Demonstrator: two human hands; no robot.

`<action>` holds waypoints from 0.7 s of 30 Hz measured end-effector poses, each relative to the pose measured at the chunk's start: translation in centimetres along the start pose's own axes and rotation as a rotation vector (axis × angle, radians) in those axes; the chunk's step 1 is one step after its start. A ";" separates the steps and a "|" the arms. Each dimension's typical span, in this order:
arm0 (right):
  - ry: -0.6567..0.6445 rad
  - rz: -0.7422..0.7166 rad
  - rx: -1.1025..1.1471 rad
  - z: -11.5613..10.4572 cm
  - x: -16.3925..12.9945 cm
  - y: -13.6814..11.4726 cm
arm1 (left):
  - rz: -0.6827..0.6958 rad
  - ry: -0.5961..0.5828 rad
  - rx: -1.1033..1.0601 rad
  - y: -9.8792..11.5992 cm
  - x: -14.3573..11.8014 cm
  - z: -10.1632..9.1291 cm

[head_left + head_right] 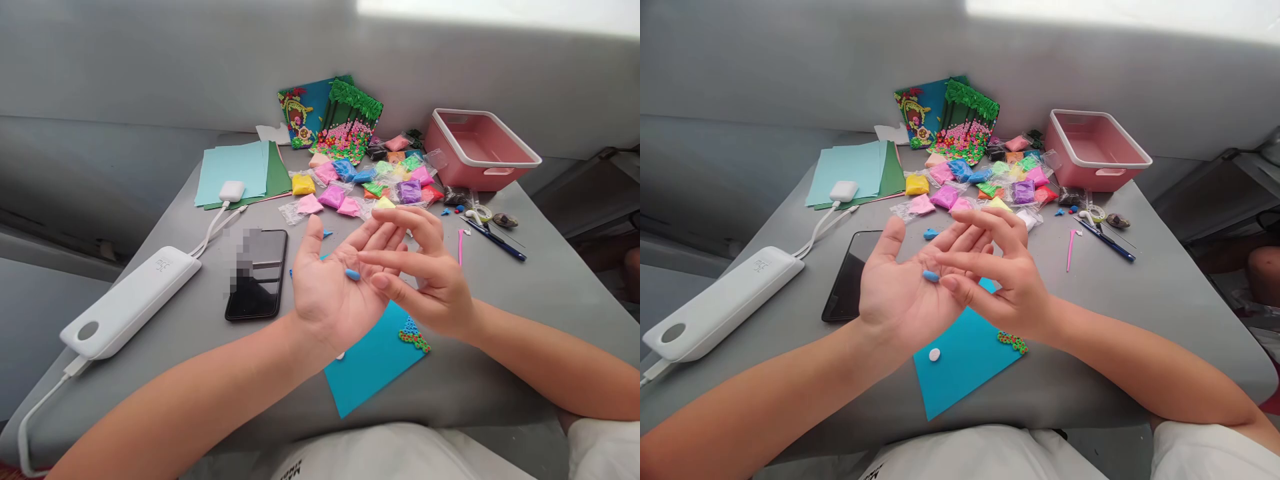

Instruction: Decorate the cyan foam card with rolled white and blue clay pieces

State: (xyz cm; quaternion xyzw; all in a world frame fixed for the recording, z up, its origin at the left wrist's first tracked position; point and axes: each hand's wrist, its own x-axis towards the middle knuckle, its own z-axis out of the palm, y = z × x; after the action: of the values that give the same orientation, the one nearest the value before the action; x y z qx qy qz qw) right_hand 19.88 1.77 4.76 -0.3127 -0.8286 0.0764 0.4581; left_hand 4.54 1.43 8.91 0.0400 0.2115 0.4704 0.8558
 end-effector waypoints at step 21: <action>-0.023 -0.031 0.299 -0.5 0.8 -0.8 | 0.094 0.078 0.338 0.5 -0.7 -2.8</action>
State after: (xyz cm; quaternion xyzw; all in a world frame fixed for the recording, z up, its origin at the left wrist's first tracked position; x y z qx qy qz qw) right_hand 19.60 1.48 5.91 -0.2272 -0.8179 0.1955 0.4911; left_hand 2.71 0.78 6.68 0.1748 0.3187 0.4688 0.8050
